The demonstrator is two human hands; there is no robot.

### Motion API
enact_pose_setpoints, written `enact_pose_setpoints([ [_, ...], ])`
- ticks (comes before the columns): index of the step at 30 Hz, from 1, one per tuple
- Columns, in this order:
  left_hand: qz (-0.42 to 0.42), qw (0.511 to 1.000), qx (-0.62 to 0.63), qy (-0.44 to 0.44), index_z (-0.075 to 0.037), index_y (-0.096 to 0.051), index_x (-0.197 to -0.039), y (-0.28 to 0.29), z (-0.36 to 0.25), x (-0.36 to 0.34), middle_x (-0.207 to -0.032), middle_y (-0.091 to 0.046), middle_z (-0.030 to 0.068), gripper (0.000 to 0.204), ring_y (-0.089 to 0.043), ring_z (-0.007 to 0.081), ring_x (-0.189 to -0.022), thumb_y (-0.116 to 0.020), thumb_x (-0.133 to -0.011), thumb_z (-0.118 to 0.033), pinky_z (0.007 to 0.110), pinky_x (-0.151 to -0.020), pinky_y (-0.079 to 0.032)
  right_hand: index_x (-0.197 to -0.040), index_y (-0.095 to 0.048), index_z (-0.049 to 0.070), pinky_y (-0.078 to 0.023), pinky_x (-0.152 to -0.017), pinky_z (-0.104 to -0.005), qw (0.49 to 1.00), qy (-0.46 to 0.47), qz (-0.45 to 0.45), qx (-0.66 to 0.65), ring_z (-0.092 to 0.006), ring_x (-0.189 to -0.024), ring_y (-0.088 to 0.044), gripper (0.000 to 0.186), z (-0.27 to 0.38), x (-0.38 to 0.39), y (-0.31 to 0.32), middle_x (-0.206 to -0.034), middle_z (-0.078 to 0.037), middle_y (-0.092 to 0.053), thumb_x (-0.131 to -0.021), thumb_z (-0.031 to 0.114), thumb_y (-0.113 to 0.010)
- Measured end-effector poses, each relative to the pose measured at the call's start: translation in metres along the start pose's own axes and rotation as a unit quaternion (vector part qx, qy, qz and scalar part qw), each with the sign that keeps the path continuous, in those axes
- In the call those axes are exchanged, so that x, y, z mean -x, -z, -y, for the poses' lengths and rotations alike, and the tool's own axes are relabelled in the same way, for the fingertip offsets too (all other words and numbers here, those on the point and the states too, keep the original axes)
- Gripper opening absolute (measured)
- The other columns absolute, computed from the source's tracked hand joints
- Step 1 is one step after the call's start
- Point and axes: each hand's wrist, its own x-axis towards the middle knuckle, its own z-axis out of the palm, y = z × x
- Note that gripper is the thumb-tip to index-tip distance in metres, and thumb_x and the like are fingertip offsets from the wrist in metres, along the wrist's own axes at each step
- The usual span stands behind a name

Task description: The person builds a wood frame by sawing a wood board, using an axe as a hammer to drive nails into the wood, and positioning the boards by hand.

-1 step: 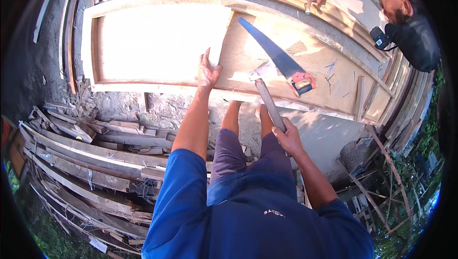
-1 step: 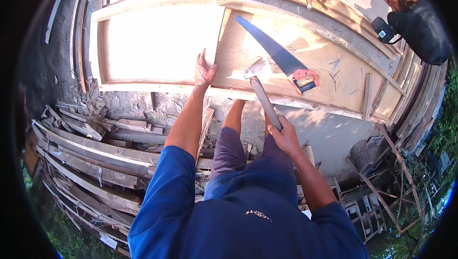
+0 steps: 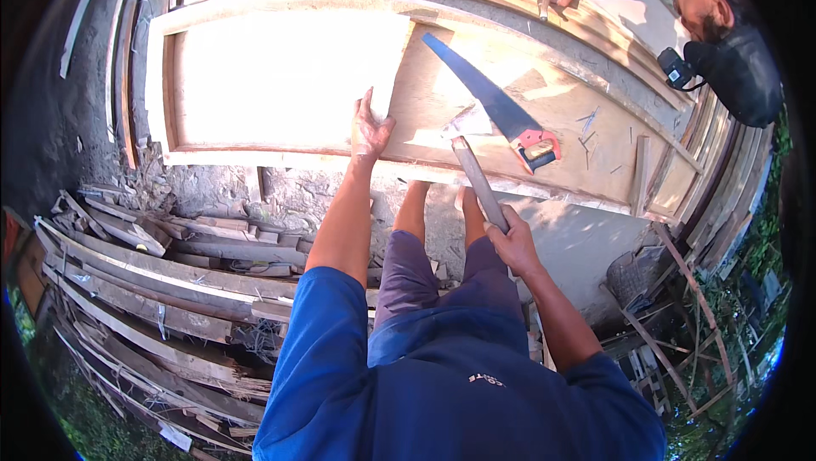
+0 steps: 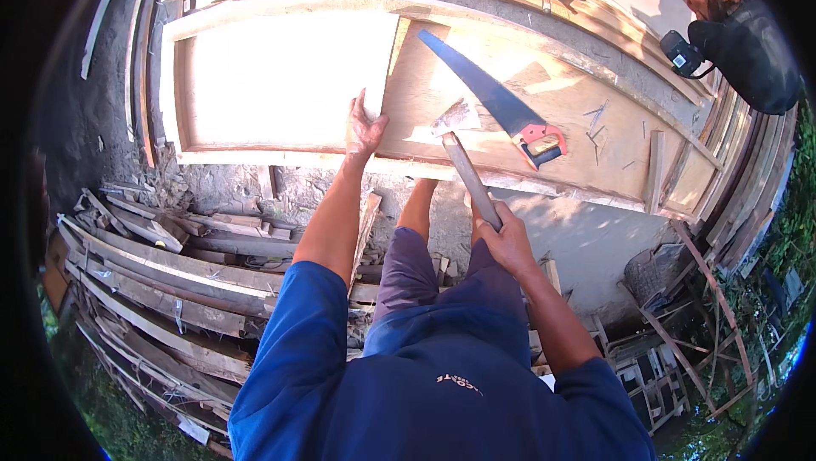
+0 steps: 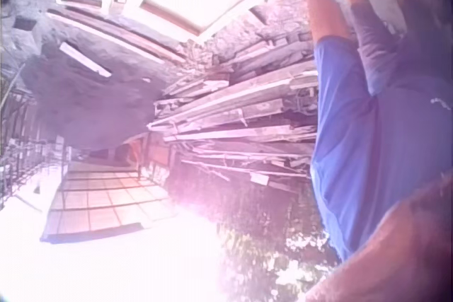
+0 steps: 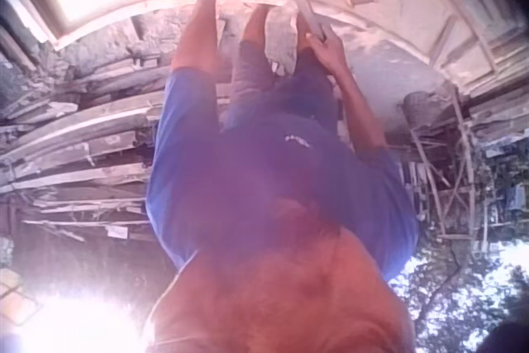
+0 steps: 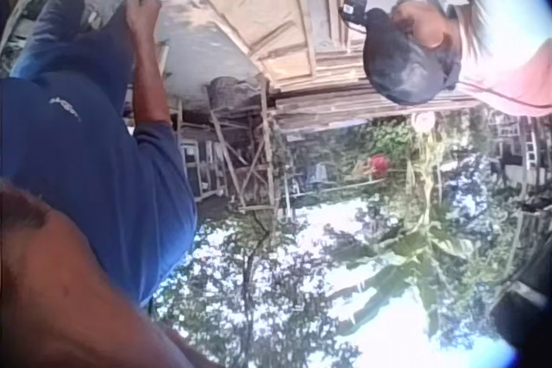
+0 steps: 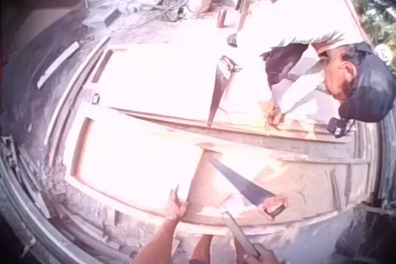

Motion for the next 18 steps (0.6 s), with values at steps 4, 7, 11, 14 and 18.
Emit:
enact_pose_setpoints([
  [4, -0.006, 1.0, -0.011, -0.009, 0.002, -0.044, -0.15, 0.002, 0.0, -0.001, -0.128, -0.055, 0.0235, 0.081, -0.057, 0.0384, -0.12, -0.065, -0.073, -0.011, 0.043, -0.107, -0.046, -0.129, -0.058, -0.001, -0.054, -0.08, -0.0396, 0.988, 0.136, -0.045, 0.066, -0.0309, -0.086, -0.071, 0.042, 0.055, -0.03, 0.013, -0.093, -0.02, -0.072, -0.092, 0.015, -0.067],
  [7, -0.027, 0.999, -0.006, -0.022, 0.002, -0.045, -0.148, 0.006, 0.001, -0.003, -0.123, -0.054, 0.0222, 0.079, -0.057, 0.0377, -0.116, -0.066, -0.074, -0.01, 0.044, -0.103, -0.048, -0.132, -0.057, -0.003, -0.054, -0.082, -0.0415, 0.967, 0.221, -0.087, 0.093, -0.037, -0.087, -0.071, 0.045, 0.099, -0.054, 0.02, -0.098, -0.023, -0.071, -0.092, 0.016, -0.066],
  [11, -0.019, 1.0, 0.019, -0.016, 0.003, -0.045, -0.148, 0.007, 0.006, -0.001, -0.123, -0.054, 0.0222, 0.078, -0.057, 0.0382, -0.116, -0.066, -0.074, -0.01, 0.044, -0.103, -0.048, -0.134, -0.056, -0.003, -0.055, -0.082, -0.0423, 0.937, 0.307, -0.143, 0.082, -0.037, -0.089, -0.071, 0.044, 0.148, -0.063, 0.022, -0.104, -0.024, -0.07, -0.094, 0.013, -0.067],
  [14, -0.038, 0.999, 0.012, -0.023, 0.002, -0.05, -0.145, 0.005, 0.002, -0.002, -0.119, -0.055, 0.0191, 0.075, -0.059, 0.034, -0.108, -0.069, -0.073, -0.011, 0.041, -0.098, -0.049, -0.134, -0.057, -0.002, -0.055, -0.081, -0.0413, 0.904, 0.375, -0.194, 0.068, -0.0344, -0.091, -0.072, 0.041, 0.174, -0.074, 0.018, -0.106, -0.024, -0.069, -0.096, 0.009, -0.067],
  [18, -0.051, 0.998, -0.028, -0.03, 0.004, -0.049, -0.144, 0.001, 0.002, -0.004, -0.12, -0.057, 0.0239, 0.074, -0.06, 0.0413, -0.11, -0.065, -0.073, -0.009, 0.045, -0.098, -0.051, -0.138, -0.05, 0.001, -0.055, -0.081, -0.0456, 0.884, 0.395, -0.242, 0.059, -0.0421, -0.095, -0.07, 0.047, 0.158, -0.121, -0.008, -0.105, -0.026, -0.069, -0.095, 0.009, -0.066],
])
